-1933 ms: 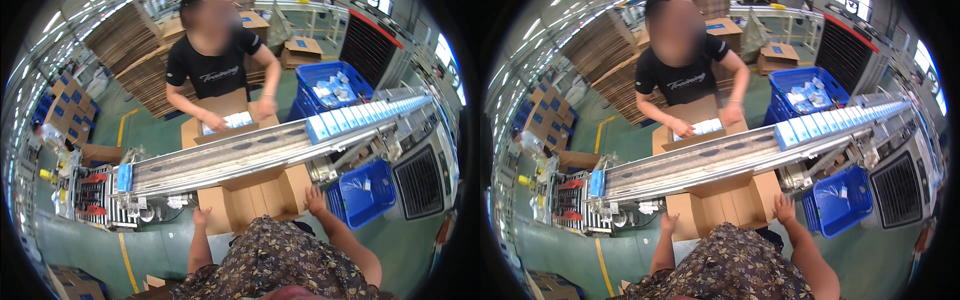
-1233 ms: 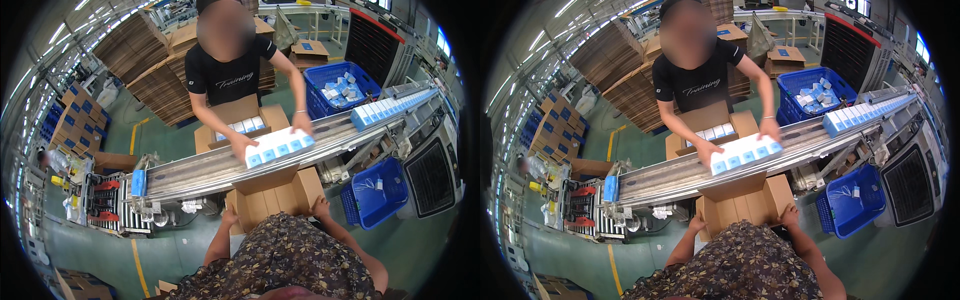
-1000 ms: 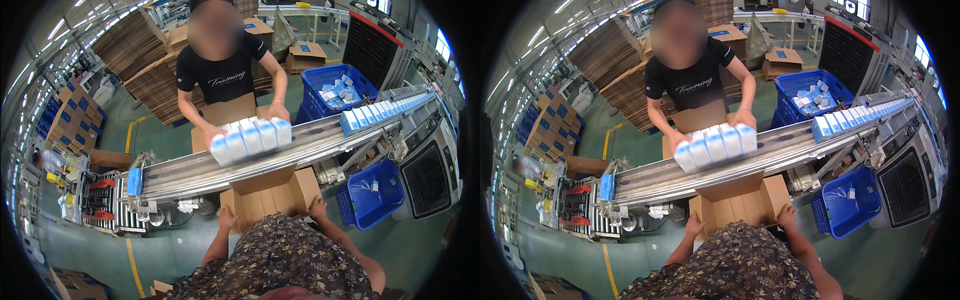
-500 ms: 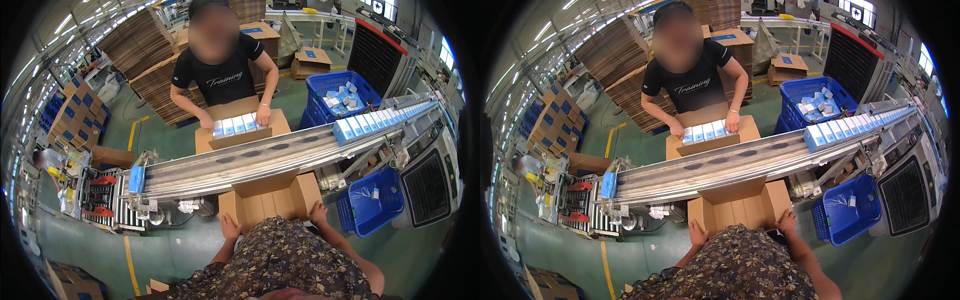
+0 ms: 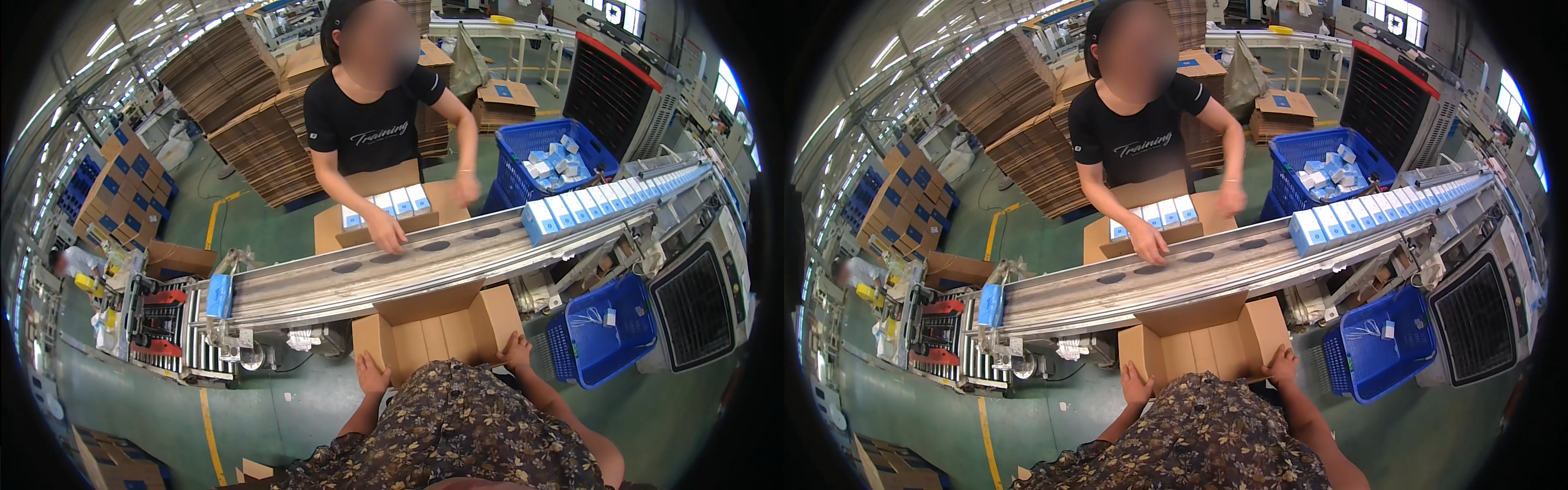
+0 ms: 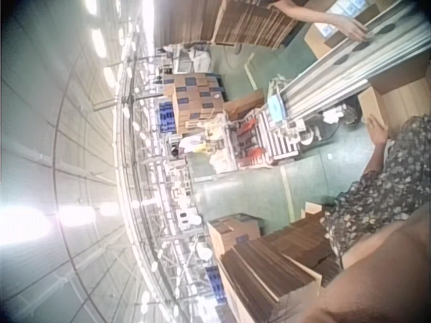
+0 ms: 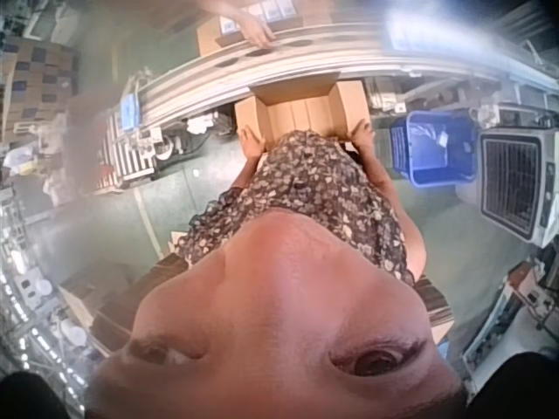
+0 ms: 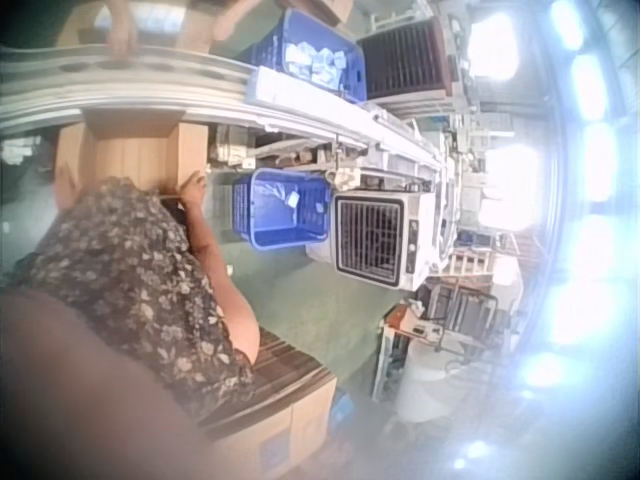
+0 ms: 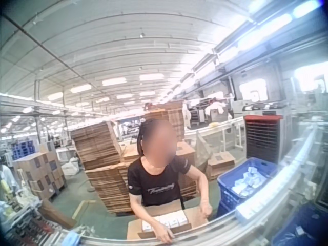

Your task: The person places small white boxes into a larger cardboard box on a conveyor belt. They then move the filled box down the line and pick up a new empty box to continue the process.

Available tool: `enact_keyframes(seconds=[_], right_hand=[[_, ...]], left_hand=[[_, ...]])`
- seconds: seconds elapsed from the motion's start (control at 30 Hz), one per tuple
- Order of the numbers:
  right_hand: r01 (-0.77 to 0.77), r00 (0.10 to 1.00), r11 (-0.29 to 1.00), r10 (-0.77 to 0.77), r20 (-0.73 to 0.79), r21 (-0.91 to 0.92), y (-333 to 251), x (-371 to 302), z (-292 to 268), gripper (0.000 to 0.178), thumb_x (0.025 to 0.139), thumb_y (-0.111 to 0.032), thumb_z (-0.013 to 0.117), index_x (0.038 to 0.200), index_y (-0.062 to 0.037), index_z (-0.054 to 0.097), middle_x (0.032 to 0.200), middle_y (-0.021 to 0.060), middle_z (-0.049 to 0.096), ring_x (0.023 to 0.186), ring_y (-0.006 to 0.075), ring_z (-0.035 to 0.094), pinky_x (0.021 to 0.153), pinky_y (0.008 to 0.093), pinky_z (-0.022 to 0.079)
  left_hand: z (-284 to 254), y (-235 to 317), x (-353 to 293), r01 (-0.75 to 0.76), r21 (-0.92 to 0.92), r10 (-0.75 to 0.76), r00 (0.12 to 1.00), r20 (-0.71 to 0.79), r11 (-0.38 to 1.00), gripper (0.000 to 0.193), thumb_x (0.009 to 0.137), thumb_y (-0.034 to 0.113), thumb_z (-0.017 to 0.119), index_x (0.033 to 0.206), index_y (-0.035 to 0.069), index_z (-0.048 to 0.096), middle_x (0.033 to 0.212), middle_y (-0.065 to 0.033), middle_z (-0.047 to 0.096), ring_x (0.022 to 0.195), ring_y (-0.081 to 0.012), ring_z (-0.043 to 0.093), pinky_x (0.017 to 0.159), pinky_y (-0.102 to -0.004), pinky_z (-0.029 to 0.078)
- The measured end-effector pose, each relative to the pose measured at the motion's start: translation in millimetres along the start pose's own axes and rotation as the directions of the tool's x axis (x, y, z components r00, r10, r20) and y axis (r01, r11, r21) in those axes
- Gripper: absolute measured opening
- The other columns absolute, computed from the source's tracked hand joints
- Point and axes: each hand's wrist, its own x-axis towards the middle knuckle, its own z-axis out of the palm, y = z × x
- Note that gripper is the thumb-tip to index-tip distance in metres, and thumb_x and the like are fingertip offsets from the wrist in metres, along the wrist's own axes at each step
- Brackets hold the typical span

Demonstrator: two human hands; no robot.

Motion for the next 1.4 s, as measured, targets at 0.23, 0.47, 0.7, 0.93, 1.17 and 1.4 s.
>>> enact_keyframes(seconds=[0.23, 0.47, 0.7, 0.93, 1.17, 1.4], right_hand=[[-0.015, 1.000, 1.000, 0.015, 0.009, 0.015, -1, -6, -1, 0.110, 0.069, -0.048, 0.079, 0.151, 0.0016, 0.026, 0.149, 0.0285, 0.034, 0.134, 0.0447, 0.034, 0.113, 0.0469, 0.028], [-0.015, 1.000, 1.000, 0.015, 0.006, 0.007, 3, -6, 4, 0.109, 0.070, -0.050, 0.078, 0.151, 0.0016, 0.026, 0.149, 0.0287, 0.034, 0.134, 0.0447, 0.033, 0.113, 0.0465, 0.027], [-0.007, 1.000, 0.999, 0.008, -0.009, 0.031, 4, -7, 7, 0.109, 0.070, -0.050, 0.078, 0.151, 0.0012, 0.026, 0.149, 0.0288, 0.033, 0.134, 0.0447, 0.033, 0.114, 0.0471, 0.026], [-0.006, 1.000, 1.000, 0.006, -0.014, 0.015, 3, -7, 7, 0.109, 0.071, -0.051, 0.078, 0.151, 0.0009, 0.025, 0.148, 0.0279, 0.034, 0.133, 0.0443, 0.033, 0.113, 0.0472, 0.027], [0.003, 1.000, 1.000, -0.003, -0.018, -0.005, 1, -8, 3, 0.110, 0.071, -0.054, 0.077, 0.151, 0.0018, 0.026, 0.149, 0.0275, 0.034, 0.133, 0.0440, 0.033, 0.113, 0.0466, 0.027], [-0.014, 1.000, 1.000, 0.014, 0.000, -0.002, -4, -10, -3, 0.109, 0.072, -0.055, 0.077, 0.150, 0.0019, 0.028, 0.149, 0.0278, 0.034, 0.133, 0.0437, 0.033, 0.113, 0.0462, 0.027]], left_hand=[[-5, 3, -1, -0.006, 0.006, 0.006, 1.000, 0.004, 1.000, 0.094, 0.077, 0.040, 0.073, 0.151, 0.003, 0.029, 0.154, -0.0270, 0.030, 0.143, -0.0409, 0.026, 0.118, -0.0440, 0.025], [-4, 0, -1, -0.024, 0.032, 0.025, 1.000, -0.005, 0.999, 0.095, 0.078, 0.040, 0.074, 0.152, 0.003, 0.028, 0.154, -0.0264, 0.030, 0.143, -0.0411, 0.026, 0.118, -0.0444, 0.025], [-6, 1, -2, -0.014, 0.015, 0.014, 1.000, 0.006, 1.000, 0.095, 0.078, 0.038, 0.075, 0.152, 0.003, 0.027, 0.154, -0.0264, 0.030, 0.144, -0.0408, 0.026, 0.117, -0.0443, 0.026], [-5, 2, -2, -0.004, 0.011, 0.004, 1.000, 0.001, 1.000, 0.095, 0.077, 0.039, 0.075, 0.151, 0.003, 0.029, 0.154, -0.0267, 0.030, 0.143, -0.0407, 0.027, 0.118, -0.0441, 0.026], [-4, 1, 0, 0.005, 0.013, -0.006, 1.000, 0.011, 1.000, 0.096, 0.076, 0.040, 0.074, 0.152, 0.005, 0.028, 0.154, -0.0266, 0.029, 0.144, -0.0407, 0.026, 0.118, -0.0438, 0.024], [-2, -2, 1, 0.004, 0.026, -0.005, 1.000, 0.014, 1.000, 0.096, 0.077, 0.040, 0.075, 0.153, 0.005, 0.027, 0.155, -0.0257, 0.028, 0.144, -0.0401, 0.025, 0.119, -0.0432, 0.024]])
